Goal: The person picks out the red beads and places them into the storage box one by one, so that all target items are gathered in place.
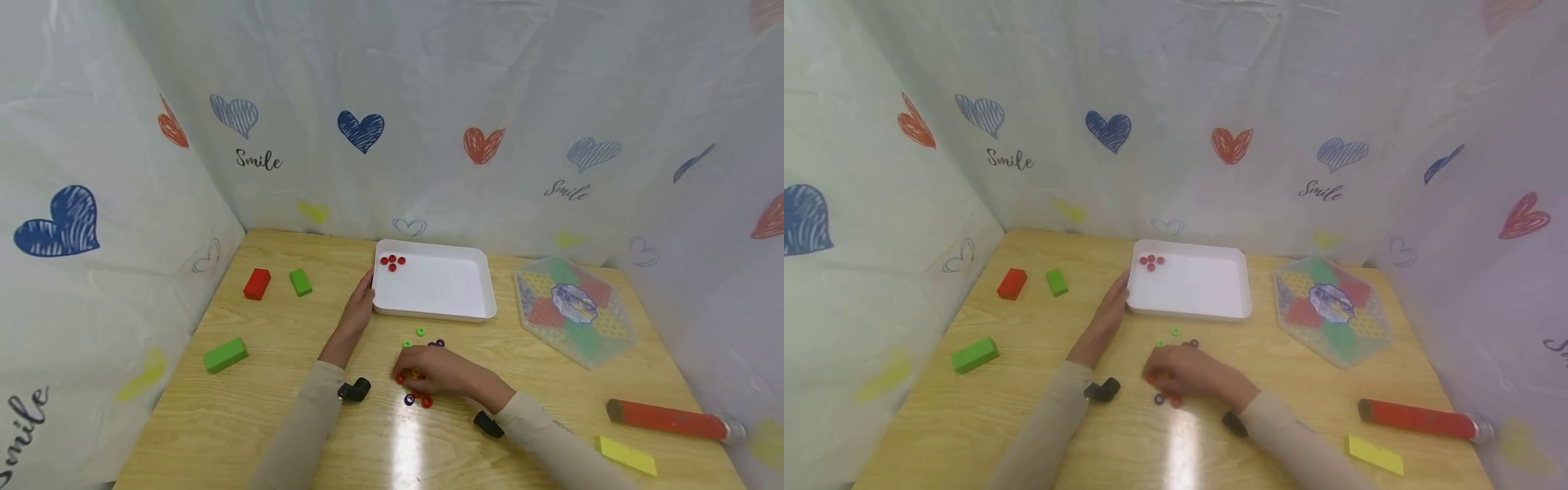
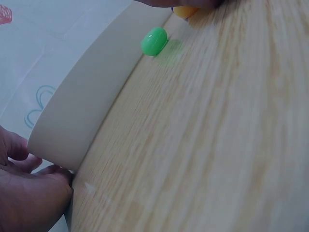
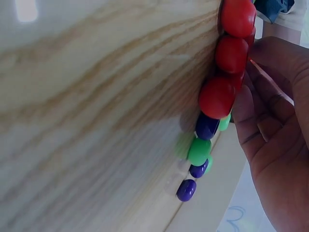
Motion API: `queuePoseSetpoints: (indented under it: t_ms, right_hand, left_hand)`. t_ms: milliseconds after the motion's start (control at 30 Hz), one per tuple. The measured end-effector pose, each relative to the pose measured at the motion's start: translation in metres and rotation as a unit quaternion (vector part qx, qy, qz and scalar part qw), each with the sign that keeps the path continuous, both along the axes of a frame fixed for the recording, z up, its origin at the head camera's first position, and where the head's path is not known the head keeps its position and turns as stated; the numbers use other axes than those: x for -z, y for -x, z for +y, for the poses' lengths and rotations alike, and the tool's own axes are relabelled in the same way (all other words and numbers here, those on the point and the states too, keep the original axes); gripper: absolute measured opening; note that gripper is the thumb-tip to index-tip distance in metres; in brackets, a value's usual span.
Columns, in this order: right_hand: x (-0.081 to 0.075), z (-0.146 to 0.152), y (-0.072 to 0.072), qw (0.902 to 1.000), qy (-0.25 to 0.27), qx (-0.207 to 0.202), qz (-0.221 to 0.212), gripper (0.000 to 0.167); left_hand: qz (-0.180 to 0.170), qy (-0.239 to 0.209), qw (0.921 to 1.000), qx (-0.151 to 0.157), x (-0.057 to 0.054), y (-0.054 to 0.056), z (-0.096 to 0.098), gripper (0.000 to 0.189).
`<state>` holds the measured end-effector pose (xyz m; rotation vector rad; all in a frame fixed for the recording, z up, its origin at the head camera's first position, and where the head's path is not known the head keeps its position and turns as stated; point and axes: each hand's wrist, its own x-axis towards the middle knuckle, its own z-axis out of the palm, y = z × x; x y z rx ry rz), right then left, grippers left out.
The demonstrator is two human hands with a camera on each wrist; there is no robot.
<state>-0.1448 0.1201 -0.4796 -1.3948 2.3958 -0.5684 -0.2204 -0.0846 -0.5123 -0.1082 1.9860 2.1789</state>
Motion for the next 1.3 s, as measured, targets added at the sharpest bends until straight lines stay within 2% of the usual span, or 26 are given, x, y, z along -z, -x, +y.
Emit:
queuePoseSetpoints:
  t_ms: [233,400,600,900,1100,1300]
  right_hand:
    - [0.003,-0.002,-0.002,0.9998,0.015,-0.007,-0.005,0.018]
    - [-0.007,0.0,0.007,0.9992,0.037,-0.001,-0.013,0.017]
    - [-0.024,0.014,0.029,0.9934,0.096,0.053,-0.032,0.018]
    - [-0.03,0.037,0.067,0.983,0.144,0.113,-0.018,0.023]
    - [-0.038,0.045,0.094,0.9805,0.141,0.137,-0.013,0.023]
    - [-0.042,0.044,0.12,0.9797,0.117,0.162,-0.016,0.025]
  left_hand:
    - [0.003,-0.004,1.0,0.001,0.001,-0.001,0.0,0.051]
    - [-0.003,-0.011,0.9999,0.002,0.002,0.001,-0.001,0.05]
    - [-0.005,-0.012,0.9999,-0.001,0.001,0.001,-0.001,0.05]
    - [0.011,-0.003,0.9999,0.007,-0.002,0.0,-0.001,0.05]
    - [0.005,-0.008,1.0,0.002,-0.004,0.001,0.0,0.051]
    - [0.005,-0.006,1.0,0.005,-0.001,-0.001,0.0,0.05]
